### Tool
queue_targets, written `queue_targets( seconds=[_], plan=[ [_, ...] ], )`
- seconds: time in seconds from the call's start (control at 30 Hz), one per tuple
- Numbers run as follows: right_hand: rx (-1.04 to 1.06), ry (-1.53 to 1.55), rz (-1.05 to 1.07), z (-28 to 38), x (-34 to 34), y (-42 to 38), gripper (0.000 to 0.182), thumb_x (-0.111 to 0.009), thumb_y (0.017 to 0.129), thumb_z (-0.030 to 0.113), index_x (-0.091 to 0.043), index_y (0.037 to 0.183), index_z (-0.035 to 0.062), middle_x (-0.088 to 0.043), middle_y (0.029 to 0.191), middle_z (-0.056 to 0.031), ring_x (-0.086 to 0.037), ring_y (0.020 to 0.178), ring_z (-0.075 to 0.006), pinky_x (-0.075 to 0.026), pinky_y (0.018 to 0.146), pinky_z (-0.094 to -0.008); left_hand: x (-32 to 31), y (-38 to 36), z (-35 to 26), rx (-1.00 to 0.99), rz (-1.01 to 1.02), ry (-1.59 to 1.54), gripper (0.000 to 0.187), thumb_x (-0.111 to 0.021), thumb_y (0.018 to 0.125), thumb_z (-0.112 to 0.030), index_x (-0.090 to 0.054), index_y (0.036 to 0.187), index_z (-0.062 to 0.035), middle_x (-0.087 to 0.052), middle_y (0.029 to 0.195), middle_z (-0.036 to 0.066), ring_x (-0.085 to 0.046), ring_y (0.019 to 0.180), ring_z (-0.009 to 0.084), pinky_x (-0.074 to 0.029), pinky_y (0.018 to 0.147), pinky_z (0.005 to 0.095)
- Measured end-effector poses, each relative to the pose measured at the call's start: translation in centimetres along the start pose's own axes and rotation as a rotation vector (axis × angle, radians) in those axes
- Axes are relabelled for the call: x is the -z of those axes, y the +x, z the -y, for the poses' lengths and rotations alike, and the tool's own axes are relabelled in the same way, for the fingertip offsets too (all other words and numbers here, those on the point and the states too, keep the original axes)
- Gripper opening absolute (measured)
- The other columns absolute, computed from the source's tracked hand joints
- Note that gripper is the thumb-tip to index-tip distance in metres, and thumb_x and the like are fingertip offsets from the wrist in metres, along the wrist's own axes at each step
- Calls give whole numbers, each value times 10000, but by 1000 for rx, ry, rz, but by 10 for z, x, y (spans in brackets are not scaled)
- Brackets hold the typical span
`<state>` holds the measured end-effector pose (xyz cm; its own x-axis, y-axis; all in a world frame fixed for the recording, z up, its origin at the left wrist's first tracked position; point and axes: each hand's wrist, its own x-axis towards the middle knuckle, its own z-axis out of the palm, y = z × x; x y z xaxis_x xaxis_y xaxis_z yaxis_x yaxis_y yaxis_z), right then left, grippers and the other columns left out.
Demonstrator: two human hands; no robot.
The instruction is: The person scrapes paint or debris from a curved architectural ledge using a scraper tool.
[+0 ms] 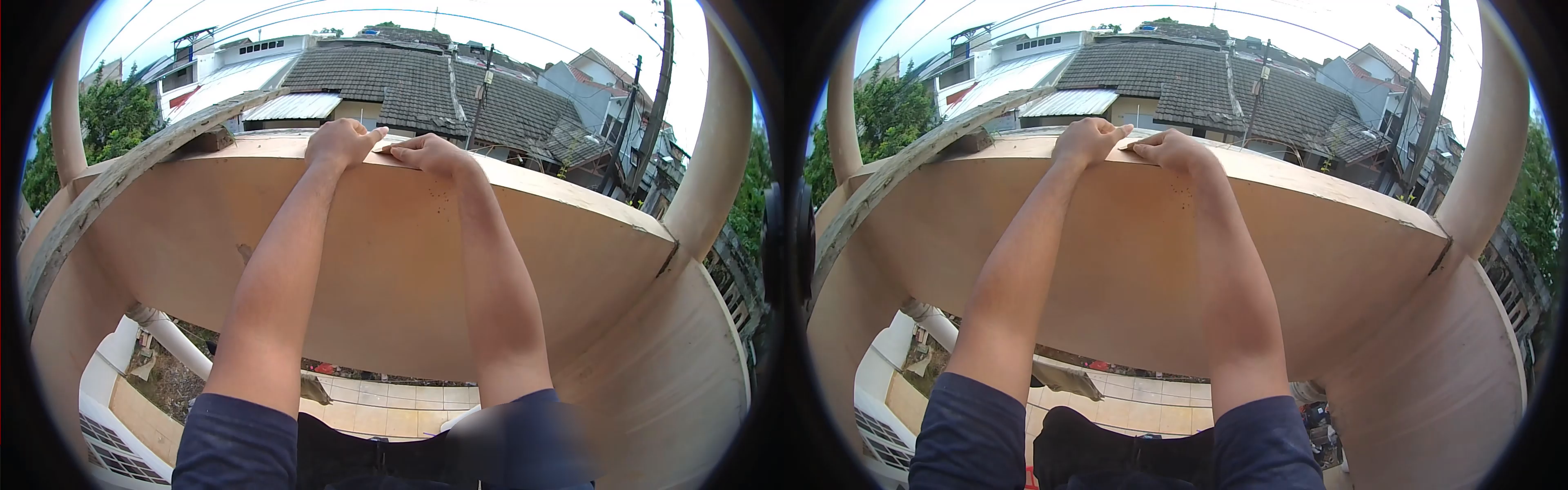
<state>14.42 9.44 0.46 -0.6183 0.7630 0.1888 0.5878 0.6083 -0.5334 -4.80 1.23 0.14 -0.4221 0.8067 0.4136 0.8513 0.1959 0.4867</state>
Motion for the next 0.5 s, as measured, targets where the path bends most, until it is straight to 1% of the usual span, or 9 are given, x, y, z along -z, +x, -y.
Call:
queue_targets(
  seconds=[0.03, 0.07, 0.1, 0.17, 0.2, 0.33, 0.4, 0.43, 0.5],
  plan=[
    [13, 97, 39, -1, 1, -2, 403, -661, 1042, 553, -758, 1389, 372, -766, 1372, -23, -698, 1259, -263, -526, 1104, -421, -1, 1, 0, -10, -2, 0, 694, -615, 938, -780, -808, 1268, -201, -804, 1244, 54, -732, 1207, 234, -569, 1038, 454],
    [-49, 19, -20, 0, -1, -3, 396, -629, 1054, 548, -768, 1375, 362, -767, 1368, -35, -705, 1256, -266, -495, 1150, -447, -3, 1, 0, -9, 4, -2, 694, -615, 938, -780, -808, 1268, -201, -804, 1244, 54, -732, 1207, 234, -569, 1038, 454],
    [-52, 18, -16, 16, -6, -15, 396, -629, 1054, 548, -768, 1375, 362, -767, 1368, -35, -705, 1256, -266, -495, 1150, -447, -3, 3, 1, -23, 6, 5, 695, -616, 936, -782, -811, 1262, -200, -808, 1232, 53, -736, 1199, 235, -571, 1034, 452],
    [-297, -178, -251, 45, -16, -34, 405, -600, 1061, 538, -781, 1359, 332, -776, 1347, -53, -713, 1251, -264, -459, 1192, -477, -2, 2, 4, -32, 1, 12, 697, -616, 935, -784, -814, 1256, -199, -812, 1221, 53, -741, 1191, 236, -573, 1030, 451],
    [-323, -219, -268, 46, -17, -33, 394, -576, 1067, 540, -786, 1340, 349, -775, 1348, -54, -713, 1257, -261, -445, 1205, -490, -2, 1, 3, -22, -2, 10, 695, -617, 933, -785, -817, 1251, -200, -815, 1216, 53, -744, 1186, 236, -574, 1026, 449],
    [-332, -207, -265, 30, -17, -18, 383, -578, 1069, 534, -790, 1331, 352, -779, 1341, -42, -713, 1254, -259, -385, 1248, -520, -1, -3, 0, -4, -11, 3, 683, -620, 933, -782, -820, 1244, -208, -814, 1226, 50, -745, 1186, 235, -575, 1022, 449],
    [-95, -79, -74, 11, -13, -6, 377, -572, 1070, 540, -793, 1324, 371, -781, 1336, -38, -716, 1245, -247, -391, 1239, -531, -1, -4, 1, -6, -4, -2, 678, -621, 933, -781, -821, 1242, -211, -815, 1221, 47, -745, 1184, 235, -575, 1021, 449],
    [-96, -80, -77, 5, -12, -2, 377, -572, 1070, 540, -793, 1324, 371, -781, 1336, -38, -716, 1245, -247, -391, 1239, -531, 0, -3, 0, -11, -1, -8, 673, -623, 933, -780, -822, 1241, -215, -816, 1217, 43, -746, 1182, 236, -575, 1021, 450],
    [-53, 6, -29, -4, -9, 5, 396, -584, 1059, 576, -786, 1339, 381, -784, 1328, -40, -721, 1233, -246, -462, 1181, -495, 0, -1, -1, -17, 5, -11, 668, -625, 934, -777, -822, 1239, -216, -816, 1213, 41, -746, 1181, 236, -575, 1021, 449]
  ],
)
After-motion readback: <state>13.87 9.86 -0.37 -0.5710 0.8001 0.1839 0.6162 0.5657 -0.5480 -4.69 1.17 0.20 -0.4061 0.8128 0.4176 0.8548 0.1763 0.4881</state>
